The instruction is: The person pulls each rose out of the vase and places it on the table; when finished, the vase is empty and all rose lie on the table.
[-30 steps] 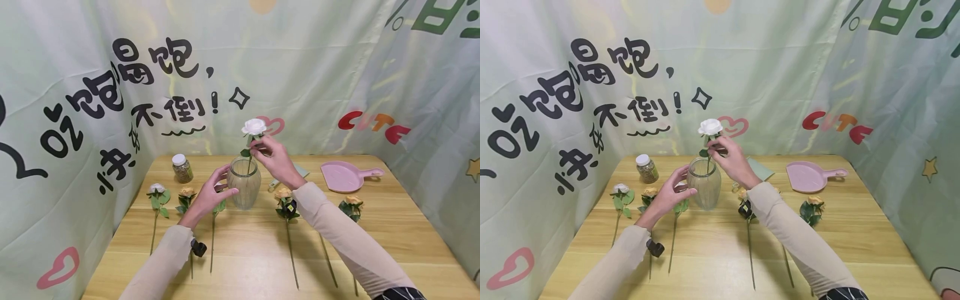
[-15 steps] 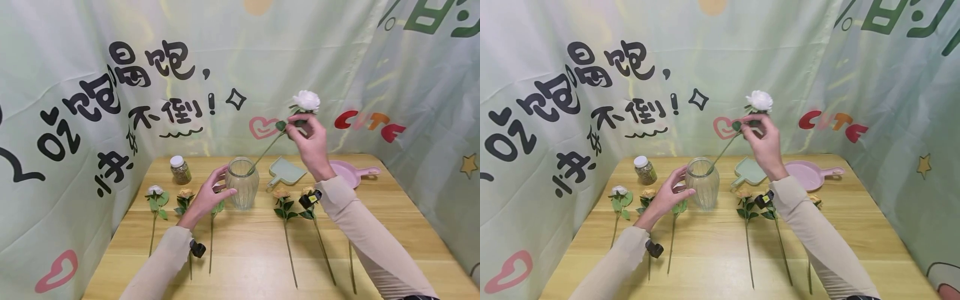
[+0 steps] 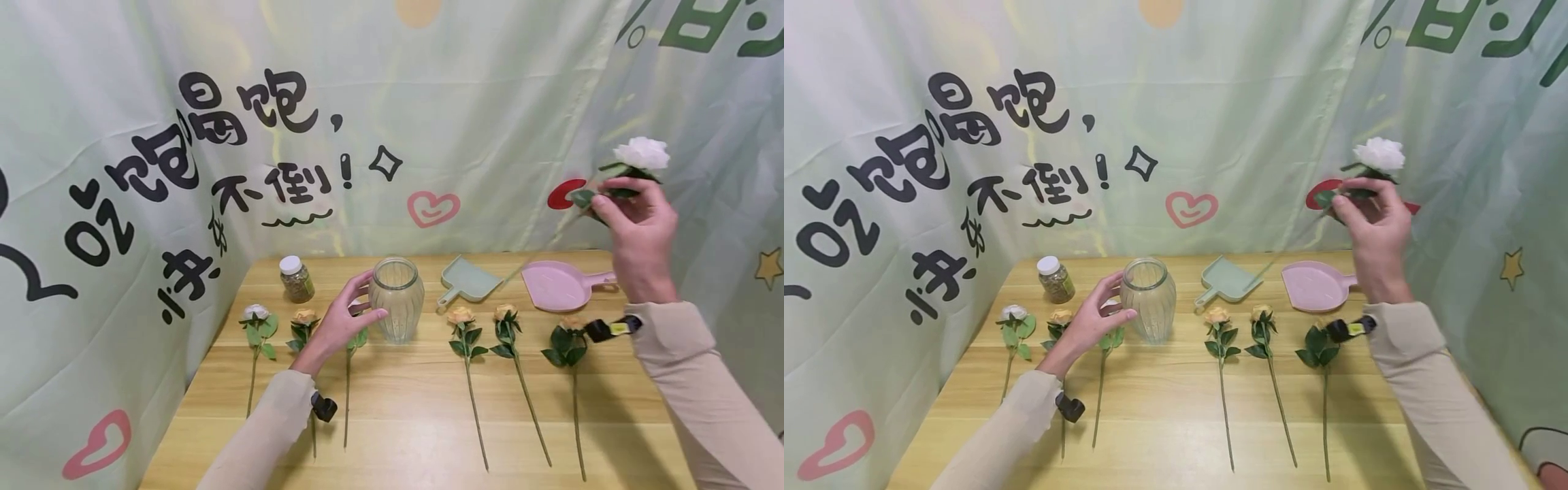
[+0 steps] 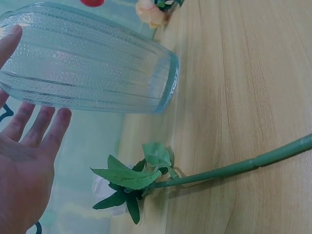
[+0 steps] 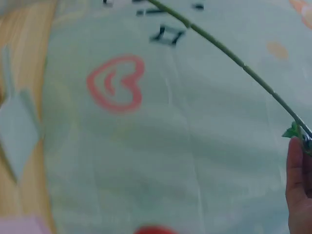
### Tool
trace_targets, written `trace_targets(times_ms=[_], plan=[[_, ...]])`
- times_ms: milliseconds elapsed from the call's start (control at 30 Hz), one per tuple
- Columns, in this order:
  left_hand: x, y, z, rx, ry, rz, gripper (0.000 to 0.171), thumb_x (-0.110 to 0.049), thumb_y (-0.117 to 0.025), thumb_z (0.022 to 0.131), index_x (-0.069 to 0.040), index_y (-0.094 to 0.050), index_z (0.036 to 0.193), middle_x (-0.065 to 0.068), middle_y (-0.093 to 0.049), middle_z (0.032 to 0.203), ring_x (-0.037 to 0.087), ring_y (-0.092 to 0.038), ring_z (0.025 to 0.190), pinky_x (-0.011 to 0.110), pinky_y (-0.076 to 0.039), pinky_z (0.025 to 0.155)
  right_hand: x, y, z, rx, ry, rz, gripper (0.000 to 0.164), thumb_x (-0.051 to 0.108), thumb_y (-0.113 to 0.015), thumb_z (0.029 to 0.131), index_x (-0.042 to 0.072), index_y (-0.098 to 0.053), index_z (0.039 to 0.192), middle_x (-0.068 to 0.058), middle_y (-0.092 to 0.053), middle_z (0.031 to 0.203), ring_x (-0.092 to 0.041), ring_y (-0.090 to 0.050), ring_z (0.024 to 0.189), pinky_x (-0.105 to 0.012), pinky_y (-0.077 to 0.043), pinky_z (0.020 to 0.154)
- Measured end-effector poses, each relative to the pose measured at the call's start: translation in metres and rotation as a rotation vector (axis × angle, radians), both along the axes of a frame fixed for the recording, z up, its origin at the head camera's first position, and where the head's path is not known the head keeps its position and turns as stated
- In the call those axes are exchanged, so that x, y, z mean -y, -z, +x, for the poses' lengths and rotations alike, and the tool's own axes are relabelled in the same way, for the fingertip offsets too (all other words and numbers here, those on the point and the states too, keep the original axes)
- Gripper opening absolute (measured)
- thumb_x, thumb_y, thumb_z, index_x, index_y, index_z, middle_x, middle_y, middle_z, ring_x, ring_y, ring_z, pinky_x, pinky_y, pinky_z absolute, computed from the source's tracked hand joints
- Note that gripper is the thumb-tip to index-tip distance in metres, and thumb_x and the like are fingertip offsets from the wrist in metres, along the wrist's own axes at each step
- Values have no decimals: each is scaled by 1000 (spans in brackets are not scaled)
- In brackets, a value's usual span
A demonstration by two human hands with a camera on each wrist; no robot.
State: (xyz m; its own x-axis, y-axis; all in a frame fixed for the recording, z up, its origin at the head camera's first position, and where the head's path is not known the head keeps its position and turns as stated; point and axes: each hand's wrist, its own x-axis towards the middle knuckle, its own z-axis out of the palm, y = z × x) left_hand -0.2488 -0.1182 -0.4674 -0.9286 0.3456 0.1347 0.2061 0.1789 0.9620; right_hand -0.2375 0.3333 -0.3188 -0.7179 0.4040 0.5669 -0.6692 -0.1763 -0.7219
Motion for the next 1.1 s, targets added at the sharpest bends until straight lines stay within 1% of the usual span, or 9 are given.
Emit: trace_targets(times_ms=[100,167,367,567,667,733,900,1000,1100], plan=[[0,1,0,2,4,2,82,-33,-86,97,-44,-40,165,4,-49,165,34,-50,153,58,-51,121,-32,10,12,45,6,1,25,-19,-74,92,-10,-70,115,-15,-73,110,-21,-73,99,-19,-65,84],[1,1,-1,3,7,3,82,-33,-86,97,-44,-40,164,4,-49,165,33,-50,153,58,-51,121,-55,20,22,111,12,52,26,-18,-72,93,-8,-70,117,-10,-74,112,-16,-74,101,-15,-64,84],[1,2,-2,4,6,7,80,-34,-85,98,-44,-41,164,2,-49,164,31,-48,154,57,-50,123,-112,57,53,437,55,410,29,-3,-69,104,12,-70,129,17,-71,120,8,-69,104,-2,-55,82],[0,2,-1,-1,4,14,81,-32,-85,98,-42,-41,165,3,-49,165,32,-48,154,57,-49,123,-149,99,70,691,28,794,28,16,-68,110,30,-66,134,43,-63,113,22,-61,97,-3,-50,74],[0,3,-2,2,3,17,82,-32,-86,98,-42,-40,165,3,-48,165,32,-48,154,57,-49,123,-161,118,73,789,-21,903,26,26,-68,110,30,-65,136,48,-58,111,22,-60,95,-7,-51,71],[0,3,-2,2,2,18,82,-32,-86,97,-42,-41,165,3,-48,165,32,-49,153,56,-50,123,-167,130,74,838,-62,942,30,31,-68,111,24,-65,139,47,-56,112,21,-60,95,-11,-53,71],[0,4,-3,-10,-2,20,81,-31,-86,97,-41,-42,164,2,-49,165,32,-48,154,56,-50,123,-174,155,74,894,-98,1019,45,36,-68,110,6,-64,143,48,-44,116,25,-51,95,-13,-54,72],[0,3,-3,-16,-2,22,81,-31,-86,97,-41,-42,164,2,-49,165,32,-47,154,55,-49,124,-174,169,73,852,-100,1028,39,29,-70,109,4,-68,139,50,-40,117,27,-49,96,-12,-54,72],[0,3,-3,-17,-3,19,81,-31,-86,97,-41,-42,164,2,-49,164,32,-47,154,55,-50,124,-171,182,72,791,-114,999,28,18,-71,108,6,-72,133,49,-49,115,21,-58,94,-14,-56,69]])
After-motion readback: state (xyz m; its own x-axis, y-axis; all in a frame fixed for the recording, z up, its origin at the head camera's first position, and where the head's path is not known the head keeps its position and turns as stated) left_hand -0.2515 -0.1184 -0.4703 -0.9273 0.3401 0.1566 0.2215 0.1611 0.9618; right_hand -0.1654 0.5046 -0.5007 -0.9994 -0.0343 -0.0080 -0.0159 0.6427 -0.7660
